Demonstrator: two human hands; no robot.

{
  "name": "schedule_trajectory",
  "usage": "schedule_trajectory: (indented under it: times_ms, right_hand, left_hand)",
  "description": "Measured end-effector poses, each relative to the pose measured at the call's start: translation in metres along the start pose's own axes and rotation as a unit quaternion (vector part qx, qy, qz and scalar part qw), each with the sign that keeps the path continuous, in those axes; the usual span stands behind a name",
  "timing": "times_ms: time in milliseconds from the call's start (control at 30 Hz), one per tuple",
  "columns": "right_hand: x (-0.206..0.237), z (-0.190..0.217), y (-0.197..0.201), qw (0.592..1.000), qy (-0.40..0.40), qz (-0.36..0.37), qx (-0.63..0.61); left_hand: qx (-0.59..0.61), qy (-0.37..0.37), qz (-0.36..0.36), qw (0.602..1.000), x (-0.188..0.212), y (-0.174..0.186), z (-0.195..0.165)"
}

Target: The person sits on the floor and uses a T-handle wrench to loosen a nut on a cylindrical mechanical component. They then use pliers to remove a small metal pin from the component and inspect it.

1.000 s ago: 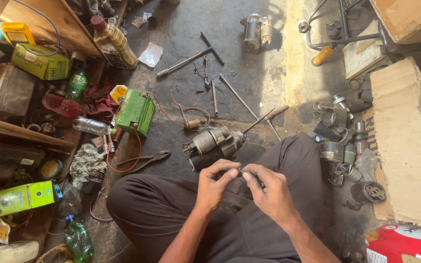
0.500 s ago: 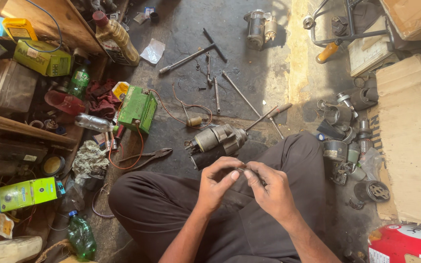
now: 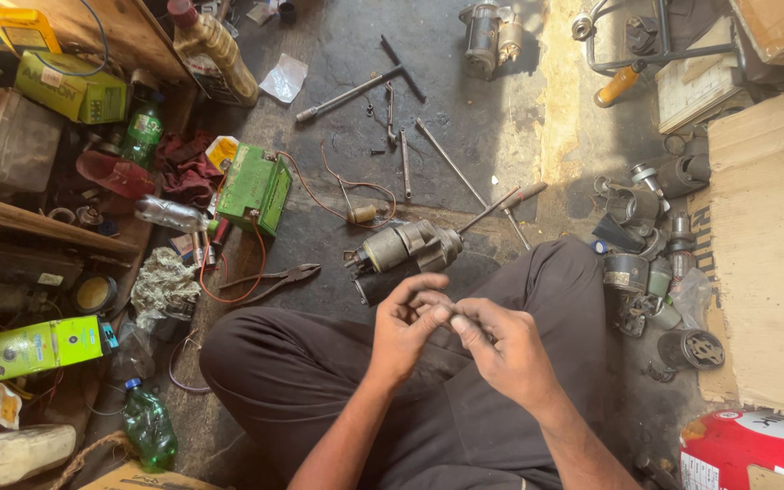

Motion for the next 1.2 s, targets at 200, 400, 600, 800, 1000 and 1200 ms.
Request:
schedule_trajectory:
  times_ms: [200, 400, 600, 800, 1000, 1200]
  right_hand:
    - [-0.010, -0.007, 0.007, 0.974, -0.004, 0.072, -0.215]
    - [-0.004, -0.008, -0.001, 0.966, 0.000, 0.056, -0.253]
    - [-0.002, -0.009, -0.004, 0.920, 0.029, 0.120, -0.373]
    - [0.006, -0.007, -0.014, 0.959, 0.081, 0.097, -0.254]
    - [0.004, -0.007, -0.011, 0.926, 0.107, 0.098, -0.348]
    - [0.003, -0.007, -0.013, 0.947, 0.128, 0.097, -0.278]
  left_hand:
    - [0.049, 0.032, -0.005, 0.998, 0.000, -0.004, -0.003]
    - [0.047, 0.026, -0.019, 0.998, 0.001, 0.000, 0.005]
    - [0.106, 0.071, -0.017, 0.992, 0.007, 0.005, 0.004]
    - [0.095, 0.009, -0.011, 0.995, 0.007, 0.001, -0.004]
    - [0.147, 0.018, -0.015, 0.989, 0.010, -0.007, -0.003]
    - [0.104, -0.009, -0.007, 0.994, 0.008, -0.006, -0.007]
Point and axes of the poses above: each hand's wrist, its own x-axis away from the middle knuckle, its own y-axis out of the back of the hand, z = x × y, the point moved 4 cm from there along -x, towards the middle knuckle, and after that the axes turned 11 degrees about -y, right-handed, at the moved point
